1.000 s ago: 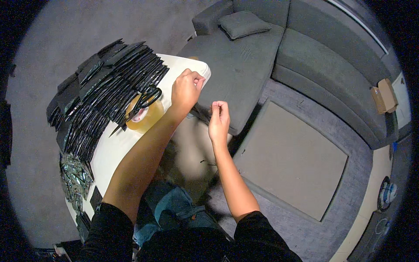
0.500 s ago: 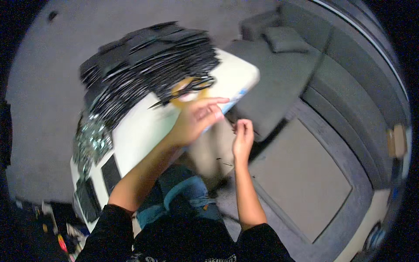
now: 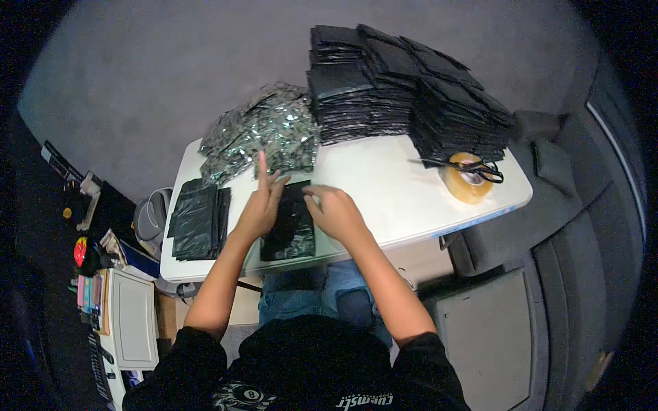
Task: The recorder is placing small items into black plastic mailing bags and sealing them using clear tape and scissors.
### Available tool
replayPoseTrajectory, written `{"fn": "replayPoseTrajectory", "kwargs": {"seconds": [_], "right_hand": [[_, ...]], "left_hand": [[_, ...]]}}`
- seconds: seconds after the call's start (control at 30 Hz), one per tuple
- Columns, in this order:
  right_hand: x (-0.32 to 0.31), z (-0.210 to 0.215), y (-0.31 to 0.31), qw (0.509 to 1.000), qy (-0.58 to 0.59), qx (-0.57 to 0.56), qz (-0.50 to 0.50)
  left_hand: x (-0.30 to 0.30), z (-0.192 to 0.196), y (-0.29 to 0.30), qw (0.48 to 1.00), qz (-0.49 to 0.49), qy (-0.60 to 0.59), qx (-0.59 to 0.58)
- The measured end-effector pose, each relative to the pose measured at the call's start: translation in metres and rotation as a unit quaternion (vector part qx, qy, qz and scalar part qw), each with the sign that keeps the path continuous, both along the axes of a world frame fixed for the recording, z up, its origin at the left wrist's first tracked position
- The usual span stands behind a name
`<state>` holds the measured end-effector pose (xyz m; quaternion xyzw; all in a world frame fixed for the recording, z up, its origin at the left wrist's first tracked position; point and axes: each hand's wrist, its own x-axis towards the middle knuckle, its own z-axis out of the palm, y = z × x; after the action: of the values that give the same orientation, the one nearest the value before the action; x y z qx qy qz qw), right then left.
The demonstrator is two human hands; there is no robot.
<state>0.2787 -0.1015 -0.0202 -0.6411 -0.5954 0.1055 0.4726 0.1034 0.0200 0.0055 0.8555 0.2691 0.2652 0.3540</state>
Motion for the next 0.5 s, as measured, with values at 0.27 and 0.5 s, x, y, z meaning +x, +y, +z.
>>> {"fn": "replayPoseTrajectory", "kwargs": {"seconds": [0.27, 0.5], "right_hand": [[-0.046, -0.057, 0.068, 0.94, -0.294, -0.175, -0.006], [-0.045, -0.06, 0.068, 0.93, -0.305, -0.206, -0.023]], "left_hand": [[0.0, -0.069, 0.022, 0.979, -0.006, 0.098, 0.176], [-0.012, -0.066, 0.015, 0.969, 0.02, 0.146, 0.198]]}}
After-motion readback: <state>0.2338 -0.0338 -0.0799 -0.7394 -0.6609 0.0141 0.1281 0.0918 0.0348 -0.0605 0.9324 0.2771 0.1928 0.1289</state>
